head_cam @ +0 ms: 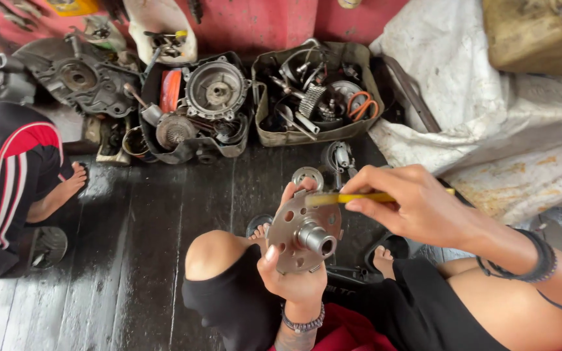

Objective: Cleaning and inspecting a motorcycle engine component using a brush and a small tool

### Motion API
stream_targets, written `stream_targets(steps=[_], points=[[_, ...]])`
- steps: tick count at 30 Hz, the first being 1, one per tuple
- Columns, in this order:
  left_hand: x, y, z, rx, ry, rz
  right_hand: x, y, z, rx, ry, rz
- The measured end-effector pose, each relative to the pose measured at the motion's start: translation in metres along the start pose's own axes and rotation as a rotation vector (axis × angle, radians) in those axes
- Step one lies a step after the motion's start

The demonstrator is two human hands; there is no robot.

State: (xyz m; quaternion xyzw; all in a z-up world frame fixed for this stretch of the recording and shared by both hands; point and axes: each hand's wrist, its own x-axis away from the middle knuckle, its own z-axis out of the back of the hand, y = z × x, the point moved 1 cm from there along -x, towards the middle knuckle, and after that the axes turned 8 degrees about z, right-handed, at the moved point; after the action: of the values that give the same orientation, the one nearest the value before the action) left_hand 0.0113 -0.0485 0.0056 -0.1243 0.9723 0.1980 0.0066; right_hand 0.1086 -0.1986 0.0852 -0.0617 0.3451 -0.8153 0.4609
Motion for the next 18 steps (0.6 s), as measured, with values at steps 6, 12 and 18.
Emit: stream_targets(steps=[6, 12, 18], points=[[0.009, -0.022, 0.004, -0.054, -0.069, 0.026, 0.023, -0.009, -0.004, -0.036, 0.072, 0.205], [0.017, -0.032, -0.001, 0.021, -0.122, 0.083, 0.051, -0.011, 0.001, -0.002, 0.059, 0.136], [0.028, -0.036, -0.005, 0.038, -0.057, 0.095, 0.055, -0.01, 0.016, 0.102, 0.225, 0.125]])
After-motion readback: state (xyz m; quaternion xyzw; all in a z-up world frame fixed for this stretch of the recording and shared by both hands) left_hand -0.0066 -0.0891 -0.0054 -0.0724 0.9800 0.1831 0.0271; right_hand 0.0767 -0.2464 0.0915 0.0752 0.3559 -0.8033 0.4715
